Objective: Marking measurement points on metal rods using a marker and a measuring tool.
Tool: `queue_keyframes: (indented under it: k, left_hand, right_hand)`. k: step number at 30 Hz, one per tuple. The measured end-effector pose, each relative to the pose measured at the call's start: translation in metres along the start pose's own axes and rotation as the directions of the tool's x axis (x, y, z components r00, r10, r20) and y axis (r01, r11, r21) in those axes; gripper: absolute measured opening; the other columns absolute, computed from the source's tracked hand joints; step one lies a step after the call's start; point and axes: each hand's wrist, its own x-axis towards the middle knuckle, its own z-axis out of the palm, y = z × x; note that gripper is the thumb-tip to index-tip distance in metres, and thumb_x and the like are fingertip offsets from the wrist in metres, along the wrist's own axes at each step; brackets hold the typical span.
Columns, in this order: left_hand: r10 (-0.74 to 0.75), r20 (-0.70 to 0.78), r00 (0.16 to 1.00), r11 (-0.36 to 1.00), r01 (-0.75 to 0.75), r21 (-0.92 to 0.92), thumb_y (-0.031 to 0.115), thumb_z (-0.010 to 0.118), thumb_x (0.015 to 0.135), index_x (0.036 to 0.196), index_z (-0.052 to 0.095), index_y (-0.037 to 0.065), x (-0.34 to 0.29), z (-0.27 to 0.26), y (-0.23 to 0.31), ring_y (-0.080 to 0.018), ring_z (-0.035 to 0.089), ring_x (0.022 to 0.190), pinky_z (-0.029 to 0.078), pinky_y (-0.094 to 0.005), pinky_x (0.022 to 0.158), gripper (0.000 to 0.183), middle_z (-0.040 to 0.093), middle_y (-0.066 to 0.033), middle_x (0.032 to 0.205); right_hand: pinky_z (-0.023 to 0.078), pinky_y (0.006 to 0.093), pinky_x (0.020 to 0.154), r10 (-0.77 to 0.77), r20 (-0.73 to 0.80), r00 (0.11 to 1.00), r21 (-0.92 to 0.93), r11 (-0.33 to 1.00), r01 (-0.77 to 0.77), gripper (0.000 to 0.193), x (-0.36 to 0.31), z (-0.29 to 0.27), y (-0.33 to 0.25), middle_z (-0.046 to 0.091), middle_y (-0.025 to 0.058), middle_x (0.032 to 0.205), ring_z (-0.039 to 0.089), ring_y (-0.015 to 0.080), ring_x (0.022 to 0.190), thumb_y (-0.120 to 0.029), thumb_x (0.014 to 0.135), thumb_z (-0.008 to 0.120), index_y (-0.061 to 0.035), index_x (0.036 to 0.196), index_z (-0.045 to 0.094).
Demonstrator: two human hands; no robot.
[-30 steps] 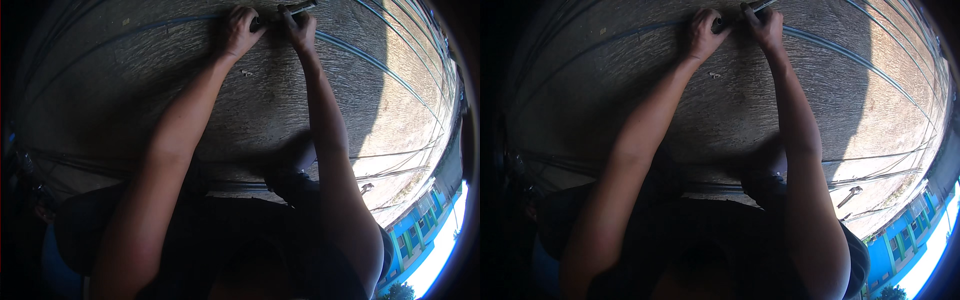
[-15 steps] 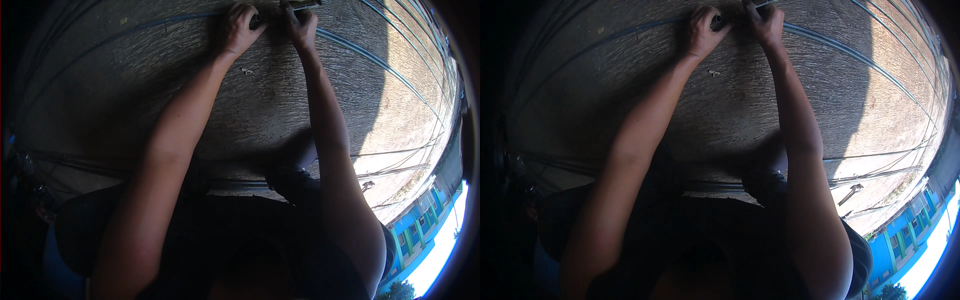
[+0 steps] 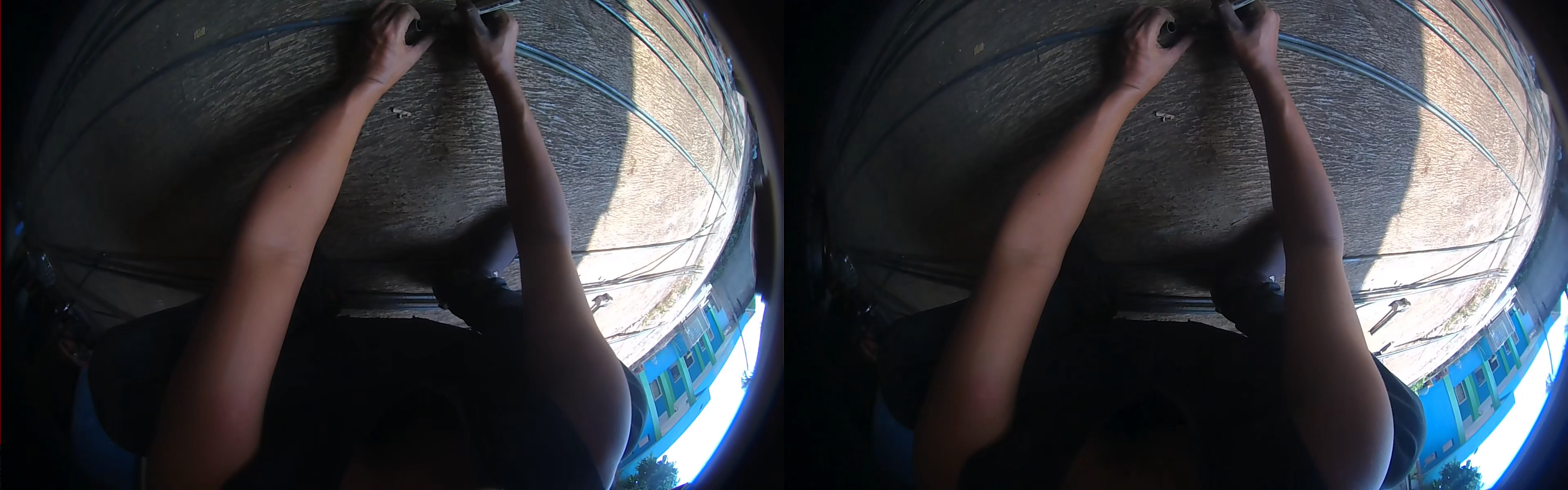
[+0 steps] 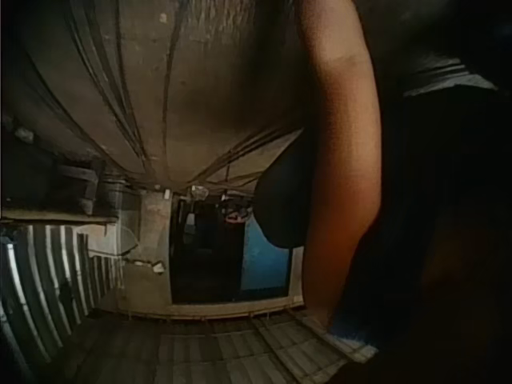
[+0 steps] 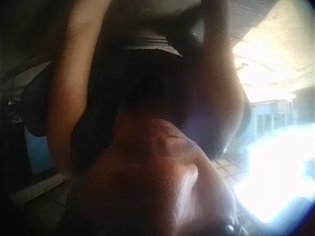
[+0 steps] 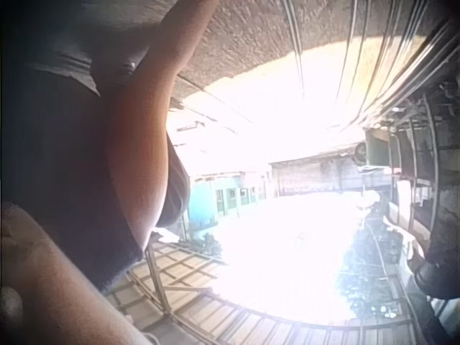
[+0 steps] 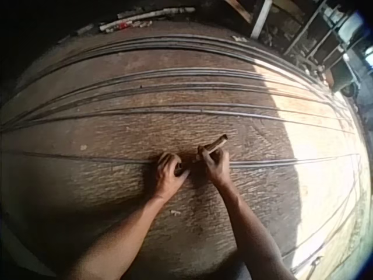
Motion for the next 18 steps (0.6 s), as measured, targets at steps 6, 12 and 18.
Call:
queue_keyframes:
  k: [6,12,18]
  left_hand:
    - [0.031,-0.017,0.999,1.0,-0.031,-0.003,0.008,0.086,0.068,0.09,0.055,0.004,-0.0006,0.0,-0.0005,-0.0372,0.055,0.083,0.046,-0.0485,0.075,0.038,0.056,-0.0155,0.086]
    - [0.013,0.005,1.0,1.0,-0.013,-0.018,0.007,0.086,0.067,0.088,0.054,0.004,0.0002,-0.0011,0.0002,-0.0373,0.055,0.082,0.046,-0.0483,0.074,0.038,0.056,-0.0156,0.085]
    - [0.045,-0.026,0.999,0.999,-0.045,-0.002,0.006,0.086,0.066,0.088,0.054,0.003,0.0029,-0.0028,0.0031,-0.0377,0.055,0.082,0.046,-0.0484,0.073,0.039,0.056,-0.0162,0.085]
  right_hand:
    - [0.044,0.0277,0.055,0.017,0.0,1.0,-0.024,1.0,-0.017,0.026,-0.0004,-0.0035,0.0009,0.064,0.001,0.07,0.055,0.0062,0.065,-0.02,0.096,0.069,0.0025,0.082,0.068]
    - [0.047,0.0278,0.058,0.025,0.013,1.0,0.023,0.999,-0.025,0.026,-0.0001,-0.002,0.0051,0.068,0.0031,0.073,0.06,0.008,0.067,-0.019,0.095,0.069,0.0034,0.083,0.069]
    - [0.047,0.0283,0.058,0.031,0.031,0.999,0.044,0.999,-0.033,0.025,0.0016,-0.0035,0.0088,0.069,0.0046,0.074,0.061,0.009,0.068,-0.018,0.095,0.069,0.0038,0.084,0.069]
